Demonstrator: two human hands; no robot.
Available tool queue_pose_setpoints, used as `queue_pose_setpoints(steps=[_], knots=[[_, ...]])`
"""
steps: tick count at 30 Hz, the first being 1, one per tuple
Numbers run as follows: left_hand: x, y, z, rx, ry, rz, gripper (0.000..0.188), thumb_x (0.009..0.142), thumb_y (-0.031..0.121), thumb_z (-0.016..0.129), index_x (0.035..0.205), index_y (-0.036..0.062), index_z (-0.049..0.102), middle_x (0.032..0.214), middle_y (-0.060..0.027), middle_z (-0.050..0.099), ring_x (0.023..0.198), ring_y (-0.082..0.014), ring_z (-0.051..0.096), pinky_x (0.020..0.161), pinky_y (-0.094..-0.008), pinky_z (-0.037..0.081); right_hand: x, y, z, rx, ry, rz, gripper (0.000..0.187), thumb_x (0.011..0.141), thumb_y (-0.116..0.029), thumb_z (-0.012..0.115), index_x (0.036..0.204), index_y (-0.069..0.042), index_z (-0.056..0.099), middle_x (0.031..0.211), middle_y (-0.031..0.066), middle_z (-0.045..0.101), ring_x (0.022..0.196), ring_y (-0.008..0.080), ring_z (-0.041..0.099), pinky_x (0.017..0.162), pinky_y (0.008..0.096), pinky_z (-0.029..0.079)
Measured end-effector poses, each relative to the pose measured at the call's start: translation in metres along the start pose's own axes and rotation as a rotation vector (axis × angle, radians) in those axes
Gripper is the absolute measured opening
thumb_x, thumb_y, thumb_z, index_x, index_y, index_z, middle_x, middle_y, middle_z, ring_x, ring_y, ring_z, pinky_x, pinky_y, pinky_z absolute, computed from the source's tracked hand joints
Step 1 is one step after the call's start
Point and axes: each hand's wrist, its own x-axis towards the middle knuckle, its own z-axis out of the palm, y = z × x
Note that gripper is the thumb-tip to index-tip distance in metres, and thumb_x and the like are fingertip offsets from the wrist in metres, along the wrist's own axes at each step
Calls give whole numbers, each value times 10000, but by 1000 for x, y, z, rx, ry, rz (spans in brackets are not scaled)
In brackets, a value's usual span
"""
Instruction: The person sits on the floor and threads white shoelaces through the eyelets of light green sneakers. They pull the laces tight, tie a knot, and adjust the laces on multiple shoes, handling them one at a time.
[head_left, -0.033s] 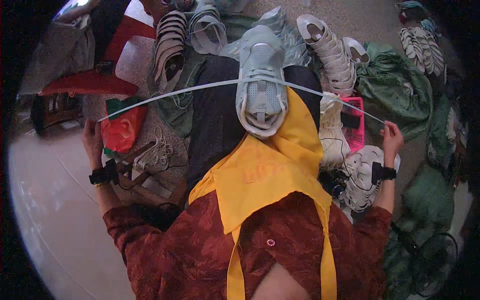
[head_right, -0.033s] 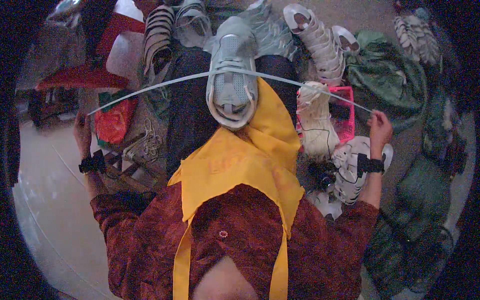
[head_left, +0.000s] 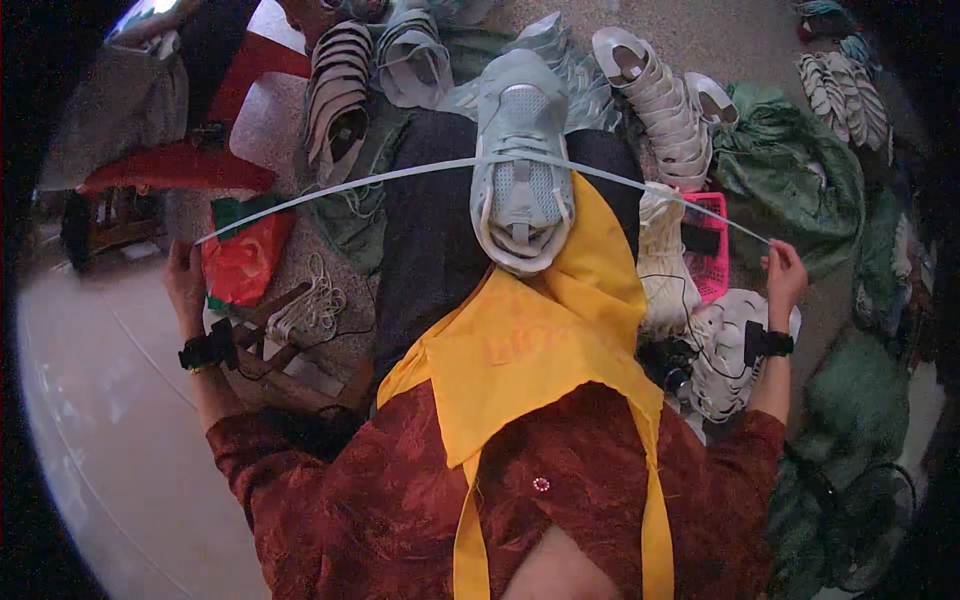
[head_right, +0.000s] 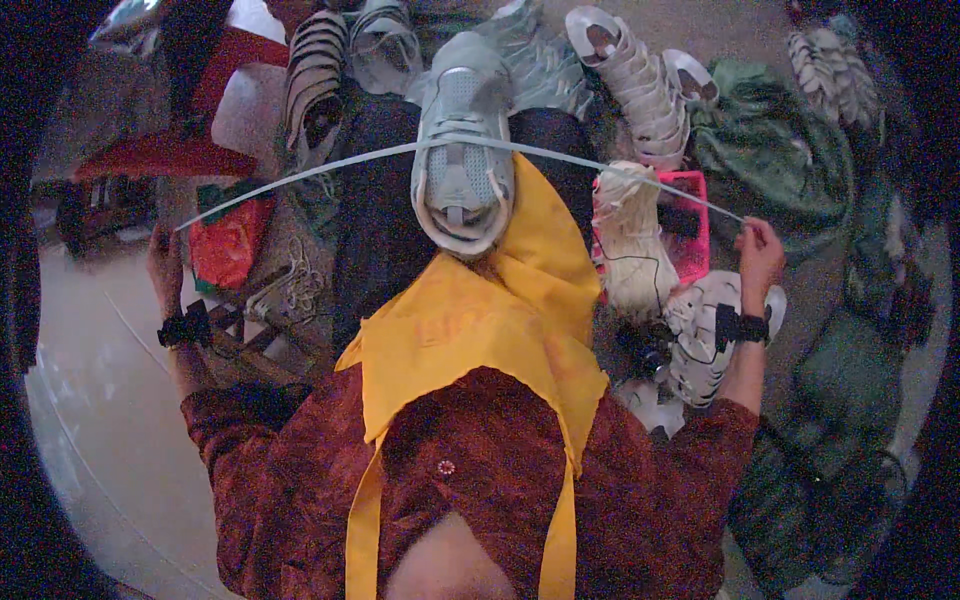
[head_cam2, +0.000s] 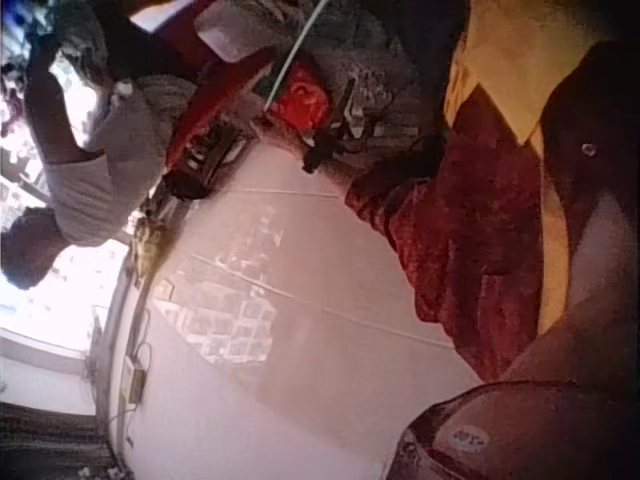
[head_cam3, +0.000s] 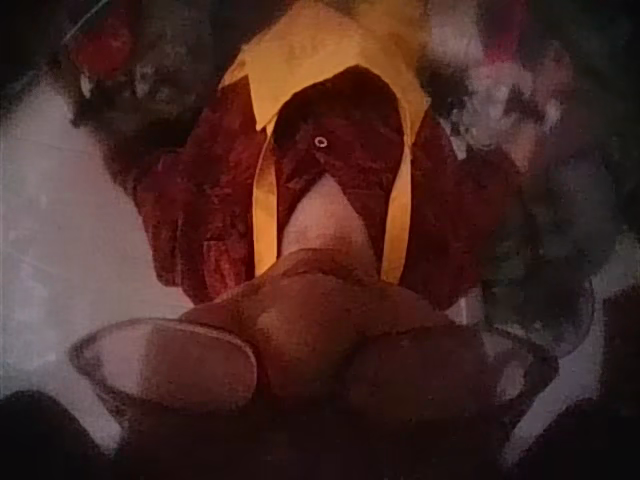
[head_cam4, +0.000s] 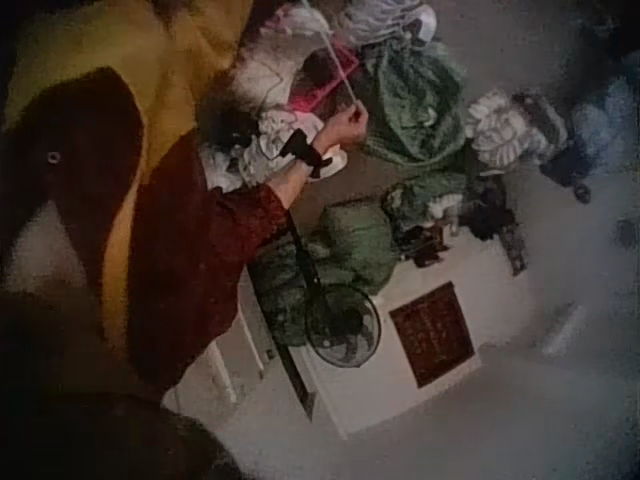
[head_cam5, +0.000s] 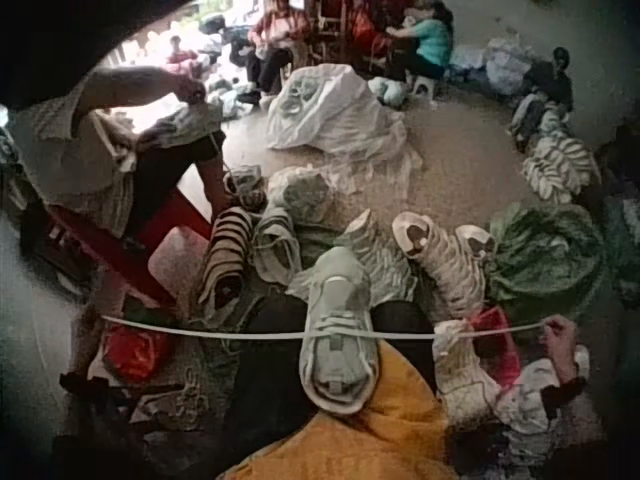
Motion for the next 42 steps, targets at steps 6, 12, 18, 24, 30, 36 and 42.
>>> queue_pose_setpoints(steps=[6,12,18,24,30,36,42], knots=[[8,-24,-3,-39,-46,-44,208,986,145,603,1106,-25,609,988,-106,689,902,-175,616,832,-329,489,18,1,-3,-125,-29,-53,163,959,-74,615,1094,-45,701,897,28,688,759,105,669,678,255,552],[3,-20,-5,-61,12,-12,195,980,119,586,1088,-43,600,966,-111,683,880,-178,621,827,-324,491,24,1,1,-53,-8,-39,165,956,-68,608,1088,-42,704,892,15,687,784,102,669,710,262,557],[2,2,-13,147,-12,-61,169,973,133,601,1013,-30,598,896,-108,657,828,-169,603,796,-325,491,21,18,1,-141,-16,-48,155,947,-87,621,1070,-55,710,874,28,705,742,106,680,681,264,558],[-2,-1,-11,64,-5,-37,147,965,128,605,1008,-12,610,896,-123,655,842,-188,613,794,-339,497,16,44,0,-171,6,-38,127,946,-163,652,1031,-98,720,746,24,695,648,115,674,596,276,519],[3,-13,-15,89,-51,31,155,955,103,612,1042,-25,621,947,-114,676,899,-187,640,817,-332,500,21,56,9,-101,-87,-12,145,942,-197,666,985,-68,715,719,30,685,640,107,671,563,264,516],[27,13,-12,18,-124,27,161,951,105,629,1060,-14,629,955,-105,679,906,-183,637,823,-336,502,36,21,32,-46,-468,151,139,962,-147,638,959,-16,683,789,45,686,678,100,660,585,259,543],[48,90,-44,96,331,62,141,943,115,630,1046,23,656,920,-81,686,849,-191,636,802,-340,514,39,-53,6,611,-147,181,173,959,-156,655,1004,10,672,920,53,699,838,137,676,789,284,553]])
